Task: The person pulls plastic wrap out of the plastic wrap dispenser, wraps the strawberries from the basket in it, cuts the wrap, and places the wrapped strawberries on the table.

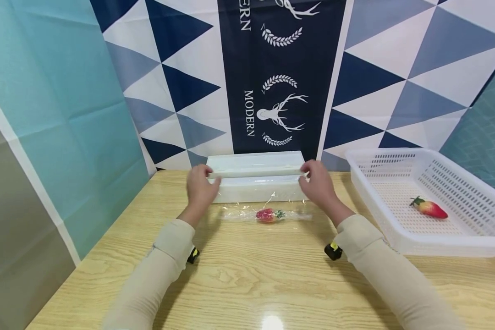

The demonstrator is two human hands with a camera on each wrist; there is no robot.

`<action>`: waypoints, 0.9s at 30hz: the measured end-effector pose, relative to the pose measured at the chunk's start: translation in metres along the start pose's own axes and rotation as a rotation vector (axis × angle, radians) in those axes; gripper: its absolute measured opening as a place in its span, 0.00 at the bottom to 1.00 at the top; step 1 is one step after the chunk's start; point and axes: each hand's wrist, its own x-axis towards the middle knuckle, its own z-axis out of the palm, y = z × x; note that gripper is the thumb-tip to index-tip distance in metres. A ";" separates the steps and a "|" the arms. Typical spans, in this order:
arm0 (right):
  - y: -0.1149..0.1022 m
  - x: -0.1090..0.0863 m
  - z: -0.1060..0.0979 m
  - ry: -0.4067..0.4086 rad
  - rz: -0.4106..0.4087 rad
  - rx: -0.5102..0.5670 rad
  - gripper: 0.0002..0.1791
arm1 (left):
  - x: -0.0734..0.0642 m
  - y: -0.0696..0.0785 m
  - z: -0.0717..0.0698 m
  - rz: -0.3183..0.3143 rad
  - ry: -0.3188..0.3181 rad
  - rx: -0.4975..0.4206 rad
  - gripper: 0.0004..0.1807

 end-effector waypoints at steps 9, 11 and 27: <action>-0.037 -0.018 0.019 -0.629 -0.328 -0.240 0.26 | -0.030 0.044 0.043 0.603 -0.552 0.346 0.22; -0.038 -0.017 0.024 -0.663 -0.316 -0.247 0.27 | -0.033 0.048 0.051 0.603 -0.627 0.366 0.24; -0.028 -0.024 0.030 -0.733 -0.286 -0.126 0.15 | -0.046 0.056 0.056 0.662 -0.699 0.355 0.08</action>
